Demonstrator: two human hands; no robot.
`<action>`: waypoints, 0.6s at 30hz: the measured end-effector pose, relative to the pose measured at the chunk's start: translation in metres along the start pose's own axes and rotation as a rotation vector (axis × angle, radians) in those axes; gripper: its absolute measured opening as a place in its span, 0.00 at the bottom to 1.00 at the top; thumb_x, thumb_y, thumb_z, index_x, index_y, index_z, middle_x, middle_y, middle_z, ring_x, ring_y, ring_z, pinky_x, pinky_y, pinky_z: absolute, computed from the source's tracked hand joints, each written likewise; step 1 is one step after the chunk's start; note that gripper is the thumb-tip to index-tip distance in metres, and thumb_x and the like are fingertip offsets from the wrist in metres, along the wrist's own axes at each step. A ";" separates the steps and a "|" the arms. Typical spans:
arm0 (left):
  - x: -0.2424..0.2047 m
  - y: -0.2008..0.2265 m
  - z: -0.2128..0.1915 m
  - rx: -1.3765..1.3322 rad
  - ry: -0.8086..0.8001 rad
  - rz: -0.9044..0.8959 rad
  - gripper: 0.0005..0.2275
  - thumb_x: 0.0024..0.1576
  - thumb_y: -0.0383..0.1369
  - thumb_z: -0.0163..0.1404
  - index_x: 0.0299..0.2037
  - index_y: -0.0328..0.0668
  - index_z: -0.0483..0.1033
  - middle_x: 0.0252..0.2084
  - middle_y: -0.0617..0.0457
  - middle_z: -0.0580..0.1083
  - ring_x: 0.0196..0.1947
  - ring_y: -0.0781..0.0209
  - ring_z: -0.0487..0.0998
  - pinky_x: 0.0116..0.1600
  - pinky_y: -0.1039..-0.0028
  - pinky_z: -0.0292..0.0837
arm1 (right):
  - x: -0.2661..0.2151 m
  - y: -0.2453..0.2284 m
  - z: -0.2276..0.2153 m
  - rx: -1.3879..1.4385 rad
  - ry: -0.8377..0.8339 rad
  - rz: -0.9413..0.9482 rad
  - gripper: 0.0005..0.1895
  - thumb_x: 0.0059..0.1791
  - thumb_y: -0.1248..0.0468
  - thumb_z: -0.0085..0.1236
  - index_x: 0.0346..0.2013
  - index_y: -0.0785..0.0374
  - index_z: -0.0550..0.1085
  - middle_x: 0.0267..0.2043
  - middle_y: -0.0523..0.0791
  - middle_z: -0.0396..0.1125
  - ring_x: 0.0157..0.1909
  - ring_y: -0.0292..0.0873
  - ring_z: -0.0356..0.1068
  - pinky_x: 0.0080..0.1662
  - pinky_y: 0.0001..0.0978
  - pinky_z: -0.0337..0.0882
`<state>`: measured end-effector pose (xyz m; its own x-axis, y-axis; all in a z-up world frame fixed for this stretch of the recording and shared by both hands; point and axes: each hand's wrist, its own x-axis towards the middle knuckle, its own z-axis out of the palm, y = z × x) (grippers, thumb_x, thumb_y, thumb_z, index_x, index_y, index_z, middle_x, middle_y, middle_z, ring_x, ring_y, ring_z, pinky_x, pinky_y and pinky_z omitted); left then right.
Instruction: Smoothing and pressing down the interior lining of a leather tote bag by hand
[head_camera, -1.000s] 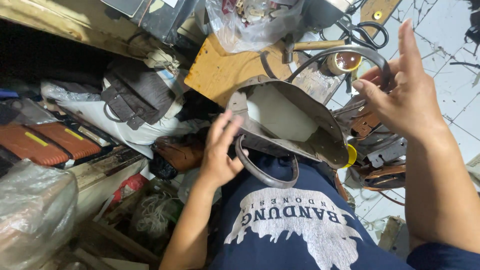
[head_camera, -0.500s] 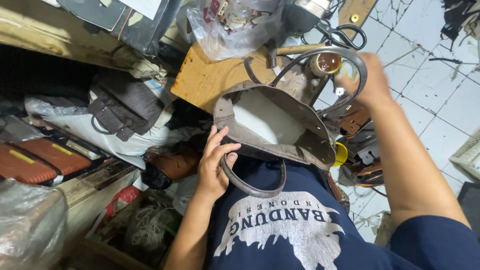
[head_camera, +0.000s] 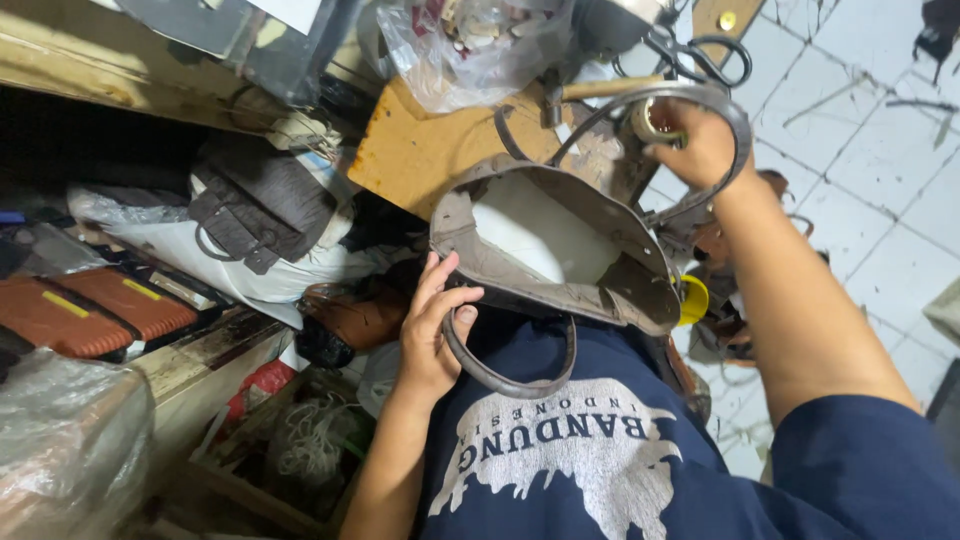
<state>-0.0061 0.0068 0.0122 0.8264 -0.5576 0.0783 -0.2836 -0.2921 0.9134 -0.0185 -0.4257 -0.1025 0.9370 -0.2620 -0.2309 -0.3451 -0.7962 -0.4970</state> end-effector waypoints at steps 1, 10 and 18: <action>0.001 0.000 -0.002 -0.004 -0.013 -0.010 0.10 0.66 0.36 0.44 0.48 0.44 0.78 0.67 0.33 0.66 0.74 0.34 0.58 0.75 0.50 0.57 | 0.002 0.004 -0.003 0.003 -0.008 0.014 0.31 0.48 0.57 0.67 0.62 0.69 0.73 0.57 0.56 0.72 0.58 0.57 0.70 0.60 0.52 0.67; 0.006 -0.005 0.002 0.075 0.028 0.059 0.15 0.65 0.39 0.45 0.52 0.35 0.76 0.66 0.31 0.65 0.72 0.33 0.62 0.75 0.49 0.59 | -0.006 0.041 -0.009 -0.242 -0.124 0.019 0.28 0.49 0.54 0.64 0.62 0.60 0.73 0.61 0.62 0.63 0.57 0.69 0.63 0.49 0.66 0.67; 0.007 -0.006 0.004 0.114 0.131 -0.055 0.26 0.60 0.45 0.49 0.63 0.33 0.66 0.73 0.31 0.55 0.74 0.36 0.58 0.77 0.52 0.54 | -0.008 0.037 -0.002 -0.261 -0.130 0.009 0.34 0.47 0.52 0.67 0.64 0.65 0.73 0.54 0.64 0.66 0.55 0.67 0.66 0.49 0.63 0.70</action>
<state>0.0000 0.0016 0.0057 0.8964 -0.4345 0.0877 -0.2835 -0.4097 0.8671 -0.0384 -0.4545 -0.1177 0.9132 -0.2111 -0.3485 -0.3123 -0.9121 -0.2658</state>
